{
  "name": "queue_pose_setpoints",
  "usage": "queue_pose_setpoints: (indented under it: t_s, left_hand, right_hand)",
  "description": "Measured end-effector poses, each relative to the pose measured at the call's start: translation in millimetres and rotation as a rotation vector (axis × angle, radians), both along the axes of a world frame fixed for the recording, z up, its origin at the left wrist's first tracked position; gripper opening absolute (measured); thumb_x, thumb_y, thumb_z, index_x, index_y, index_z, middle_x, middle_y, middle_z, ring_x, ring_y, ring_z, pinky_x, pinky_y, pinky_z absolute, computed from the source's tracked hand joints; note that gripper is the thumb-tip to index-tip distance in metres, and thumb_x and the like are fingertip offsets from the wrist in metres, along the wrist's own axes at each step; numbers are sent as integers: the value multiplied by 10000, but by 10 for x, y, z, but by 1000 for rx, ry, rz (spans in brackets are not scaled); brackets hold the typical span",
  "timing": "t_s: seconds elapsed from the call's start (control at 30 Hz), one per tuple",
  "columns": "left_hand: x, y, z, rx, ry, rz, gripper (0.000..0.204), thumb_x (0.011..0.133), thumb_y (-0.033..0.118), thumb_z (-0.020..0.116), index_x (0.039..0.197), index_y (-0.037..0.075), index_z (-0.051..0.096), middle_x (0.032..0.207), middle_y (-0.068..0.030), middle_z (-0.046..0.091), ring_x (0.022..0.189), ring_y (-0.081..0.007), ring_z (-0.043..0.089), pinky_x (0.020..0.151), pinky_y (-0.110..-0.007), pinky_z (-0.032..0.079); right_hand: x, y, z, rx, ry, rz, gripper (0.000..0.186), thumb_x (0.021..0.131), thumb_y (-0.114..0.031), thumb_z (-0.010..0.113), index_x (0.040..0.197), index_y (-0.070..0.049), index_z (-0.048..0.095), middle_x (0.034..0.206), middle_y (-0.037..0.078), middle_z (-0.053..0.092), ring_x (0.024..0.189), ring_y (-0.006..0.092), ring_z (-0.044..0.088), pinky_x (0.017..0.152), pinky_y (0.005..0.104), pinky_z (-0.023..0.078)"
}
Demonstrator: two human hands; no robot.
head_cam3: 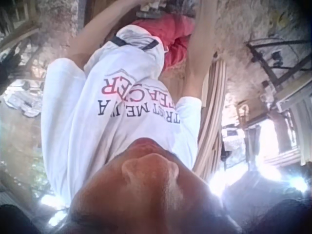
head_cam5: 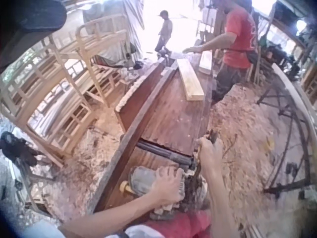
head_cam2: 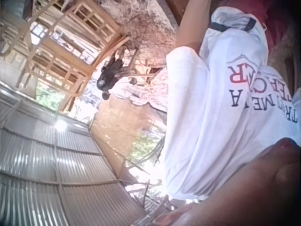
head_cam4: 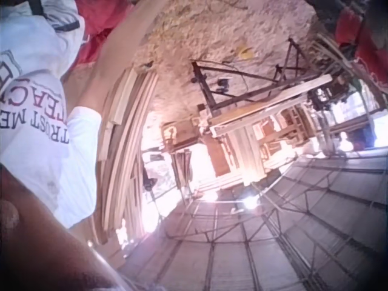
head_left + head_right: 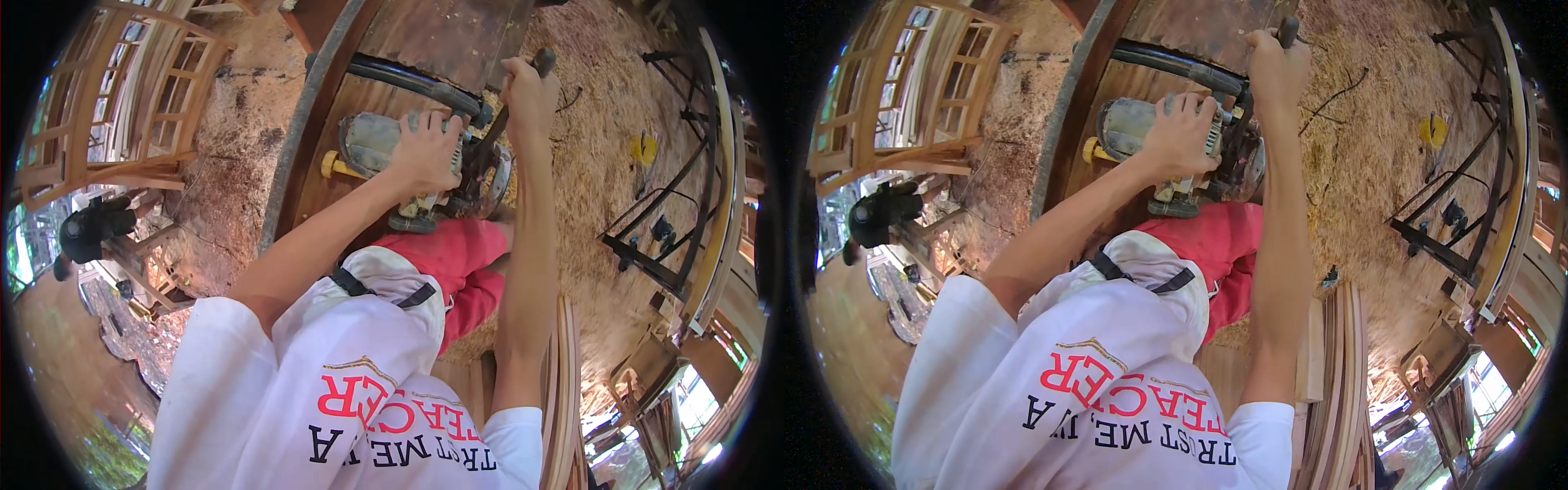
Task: The person uses a wood router to shape the edge of a large wooden board, then stops to use a wrench to adjust or tighten a component on the tool before placing a straight edge along the board.
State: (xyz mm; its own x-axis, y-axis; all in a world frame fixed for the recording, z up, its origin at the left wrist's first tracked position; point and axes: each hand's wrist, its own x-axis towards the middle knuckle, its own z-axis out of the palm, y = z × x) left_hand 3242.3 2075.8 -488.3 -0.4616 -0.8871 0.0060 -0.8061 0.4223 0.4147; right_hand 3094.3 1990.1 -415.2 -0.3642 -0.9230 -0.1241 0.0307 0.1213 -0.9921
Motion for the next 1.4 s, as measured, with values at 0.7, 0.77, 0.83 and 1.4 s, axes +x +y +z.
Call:
queue_pose_setpoints:
  t_s: [0.7,0.77,0.83,1.4]
  left_hand:
    - [-3,-6,-20,64,-31,13,855,624,435,804,1278,24,437,1227,-214,532,1254,-389,476,1032,-621,344]
    - [-11,-17,16,72,-24,6,851,626,433,806,1275,24,438,1230,-217,531,1257,-395,474,1031,-622,345]
    - [-9,-7,10,61,-1,-3,839,631,426,811,1266,23,440,1233,-224,525,1260,-401,469,1025,-626,347]
    - [5,17,-29,22,-27,-10,873,644,439,805,1312,17,436,1242,-227,519,1262,-400,465,1012,-651,338]
  right_hand:
    - [476,2333,-88,-727,344,1,302,726,146,620,609,-44,416,588,57,450,561,220,498,628,405,482]
    - [249,2276,-154,-566,315,-109,305,804,133,572,641,-58,400,629,40,451,586,181,476,602,348,449]
    - [240,1886,301,-529,-105,-86,303,883,110,530,680,-67,391,683,25,462,620,147,460,580,292,411]
    - [27,256,99,-58,39,36,251,816,-78,640,614,-84,491,559,-37,465,497,75,428,492,265,306]
